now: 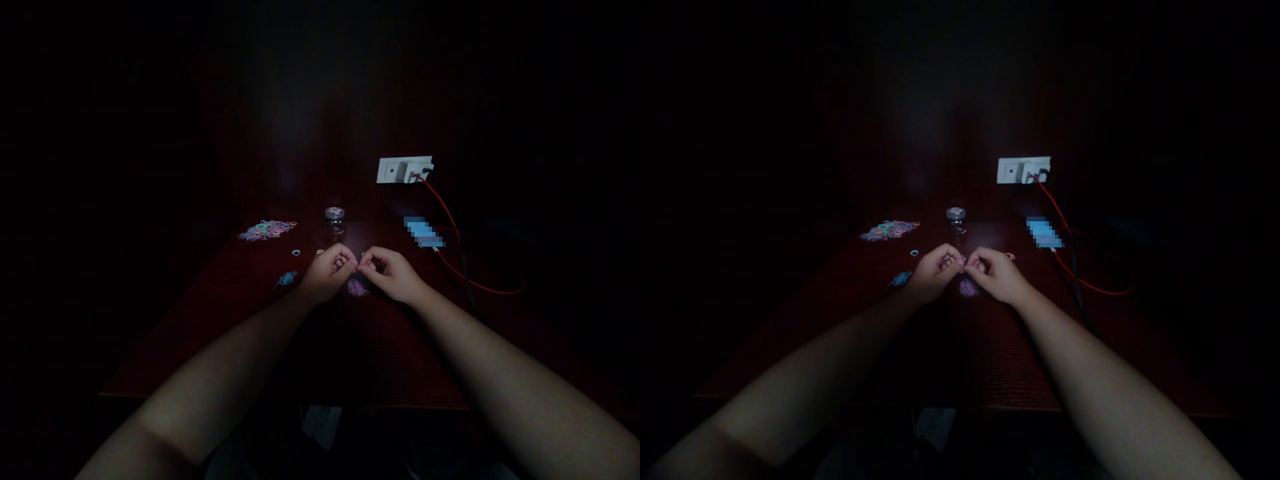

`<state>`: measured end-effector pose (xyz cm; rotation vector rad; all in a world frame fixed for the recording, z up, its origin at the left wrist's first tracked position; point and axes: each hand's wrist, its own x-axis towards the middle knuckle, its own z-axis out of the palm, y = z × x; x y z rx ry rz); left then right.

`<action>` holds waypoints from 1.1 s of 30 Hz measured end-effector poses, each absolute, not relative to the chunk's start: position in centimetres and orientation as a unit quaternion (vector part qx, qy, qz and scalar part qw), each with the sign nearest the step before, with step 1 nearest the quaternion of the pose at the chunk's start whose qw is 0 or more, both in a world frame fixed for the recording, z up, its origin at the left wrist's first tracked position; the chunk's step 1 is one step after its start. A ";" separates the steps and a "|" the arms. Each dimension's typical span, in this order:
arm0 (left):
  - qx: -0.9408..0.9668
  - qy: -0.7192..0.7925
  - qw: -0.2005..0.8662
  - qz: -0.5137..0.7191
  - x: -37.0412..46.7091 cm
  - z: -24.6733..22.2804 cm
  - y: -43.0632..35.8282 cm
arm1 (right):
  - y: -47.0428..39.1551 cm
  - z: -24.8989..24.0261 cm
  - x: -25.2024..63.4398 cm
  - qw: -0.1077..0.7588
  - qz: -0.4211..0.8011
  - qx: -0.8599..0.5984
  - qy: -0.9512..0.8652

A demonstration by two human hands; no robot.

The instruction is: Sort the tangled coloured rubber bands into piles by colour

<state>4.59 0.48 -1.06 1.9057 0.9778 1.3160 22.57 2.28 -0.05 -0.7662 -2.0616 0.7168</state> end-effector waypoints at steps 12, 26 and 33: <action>0.729 0.374 0.288 0.496 4.5 -1.2 0.8 | 2.3 0.0 22.7 0.395 0.281 -0.308 -0.819; 0.726 0.384 0.293 0.489 4.3 -1.3 1.0 | 2.7 -0.2 23.0 0.384 0.224 -0.329 -0.833; 0.721 0.390 0.276 0.502 4.5 -1.3 0.8 | 2.8 -0.4 23.0 0.378 0.234 -0.321 -0.837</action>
